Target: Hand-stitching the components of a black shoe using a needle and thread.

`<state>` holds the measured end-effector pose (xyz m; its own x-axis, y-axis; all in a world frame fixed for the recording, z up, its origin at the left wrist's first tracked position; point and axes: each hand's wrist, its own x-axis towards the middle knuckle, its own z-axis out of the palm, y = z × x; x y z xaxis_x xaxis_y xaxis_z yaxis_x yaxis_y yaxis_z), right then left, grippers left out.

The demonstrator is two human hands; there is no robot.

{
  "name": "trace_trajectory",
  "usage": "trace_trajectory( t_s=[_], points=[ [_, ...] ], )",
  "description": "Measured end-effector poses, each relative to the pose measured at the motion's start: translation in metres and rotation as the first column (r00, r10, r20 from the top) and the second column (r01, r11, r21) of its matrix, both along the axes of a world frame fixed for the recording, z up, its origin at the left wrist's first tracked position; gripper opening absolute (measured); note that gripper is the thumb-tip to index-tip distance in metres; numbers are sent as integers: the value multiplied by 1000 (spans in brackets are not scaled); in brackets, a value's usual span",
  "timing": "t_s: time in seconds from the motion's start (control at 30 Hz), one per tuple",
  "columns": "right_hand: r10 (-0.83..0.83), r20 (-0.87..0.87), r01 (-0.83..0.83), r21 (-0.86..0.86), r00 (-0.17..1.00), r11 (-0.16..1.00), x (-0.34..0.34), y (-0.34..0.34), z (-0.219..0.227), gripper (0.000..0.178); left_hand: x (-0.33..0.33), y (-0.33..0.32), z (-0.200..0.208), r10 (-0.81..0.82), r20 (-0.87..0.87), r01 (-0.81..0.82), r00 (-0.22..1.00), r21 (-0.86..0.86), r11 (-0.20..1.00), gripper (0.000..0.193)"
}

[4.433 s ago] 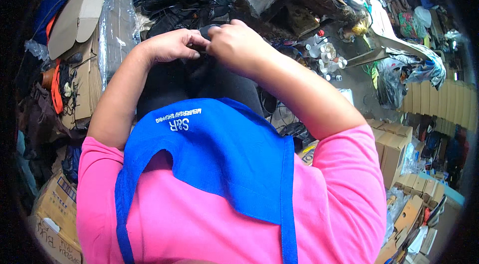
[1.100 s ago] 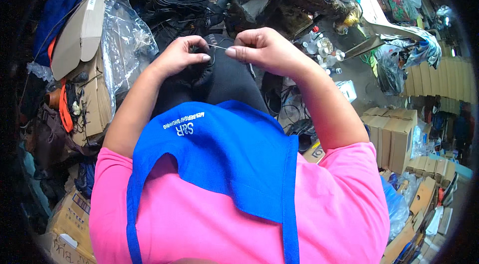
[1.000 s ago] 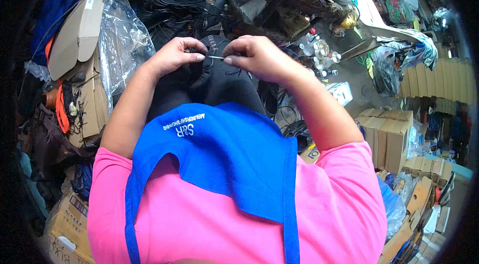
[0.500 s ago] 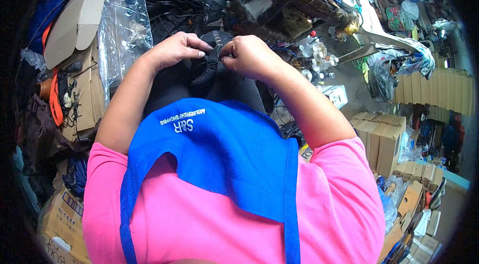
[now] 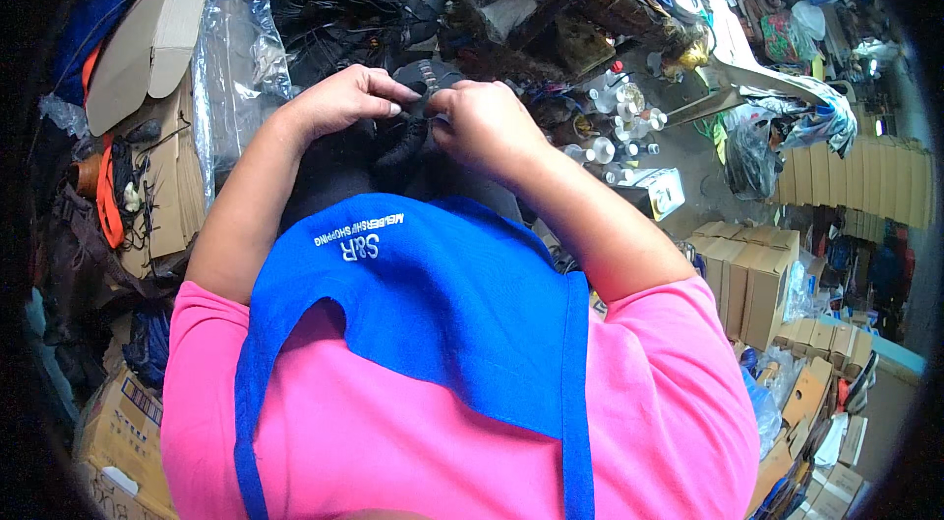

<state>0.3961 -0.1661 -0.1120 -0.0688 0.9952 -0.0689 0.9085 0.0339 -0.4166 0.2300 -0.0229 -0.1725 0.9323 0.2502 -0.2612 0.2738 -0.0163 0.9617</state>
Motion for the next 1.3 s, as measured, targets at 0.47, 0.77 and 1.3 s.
trace_trajectory(
  t_s=[0.47,0.77,1.3],
  points=[
    [-250,-729,-120,-414,637,902,50,6,-41,17,15,1,-1,-96,19,94,995,68,993,34],
    [-250,-752,-179,-439,610,881,61,12,-52,19,22,1,-2,-116,44,110,992,124,986,31],
    [-93,-605,31,-112,791,993,25,4,-56,14,18,-6,-7,16,6,-17,1000,240,971,30]
  ],
)
